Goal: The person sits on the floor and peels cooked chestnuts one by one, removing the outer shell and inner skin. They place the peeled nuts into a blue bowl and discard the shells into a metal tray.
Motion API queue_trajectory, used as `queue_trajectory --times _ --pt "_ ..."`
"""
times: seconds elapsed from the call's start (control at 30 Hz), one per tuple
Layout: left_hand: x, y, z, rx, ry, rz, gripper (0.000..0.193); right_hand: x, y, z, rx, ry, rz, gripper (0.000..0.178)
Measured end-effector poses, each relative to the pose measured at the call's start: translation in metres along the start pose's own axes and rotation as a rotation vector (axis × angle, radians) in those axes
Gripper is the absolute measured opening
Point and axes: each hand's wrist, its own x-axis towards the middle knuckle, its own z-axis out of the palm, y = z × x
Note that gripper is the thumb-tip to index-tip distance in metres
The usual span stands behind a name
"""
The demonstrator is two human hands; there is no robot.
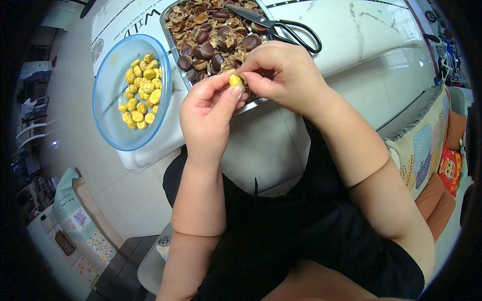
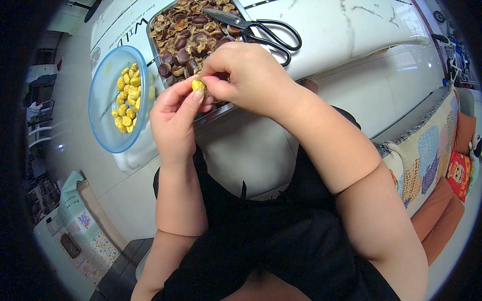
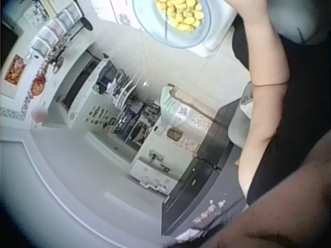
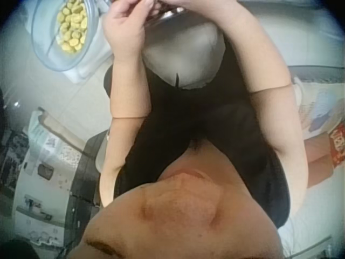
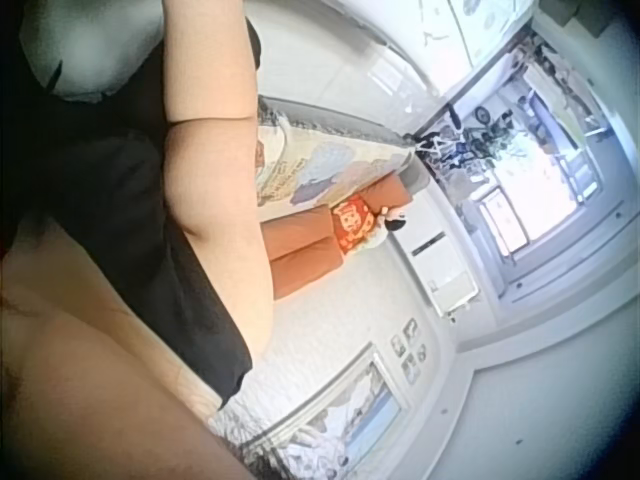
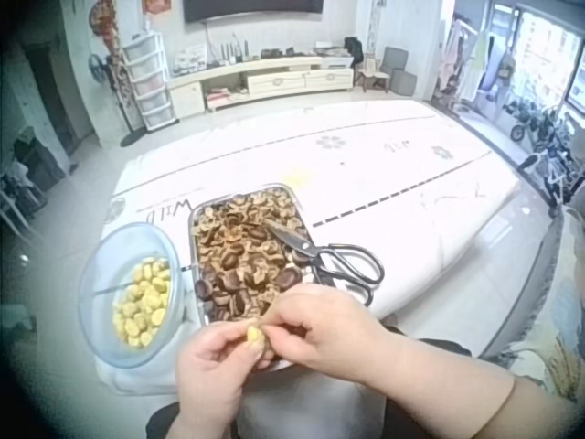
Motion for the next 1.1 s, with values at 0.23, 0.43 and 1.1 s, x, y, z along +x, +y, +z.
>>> queue_trajectory --times 0.23,0.43,1.1 --pt "0.001 -0.005 0.000 0.011 0.048 0.030 0.023 -0.001 -0.003 0.000 -0.019 0.006 0.042 0.012" --pt "0.000 -0.011 0.000 0.172 0.094 0.103 0.023 -0.002 -0.010 -0.001 -0.119 -0.017 0.052 0.012" --pt "-0.001 -0.011 0.003 0.210 0.085 0.147 0.019 -0.002 -0.005 0.003 -0.002 0.040 0.064 0.011"
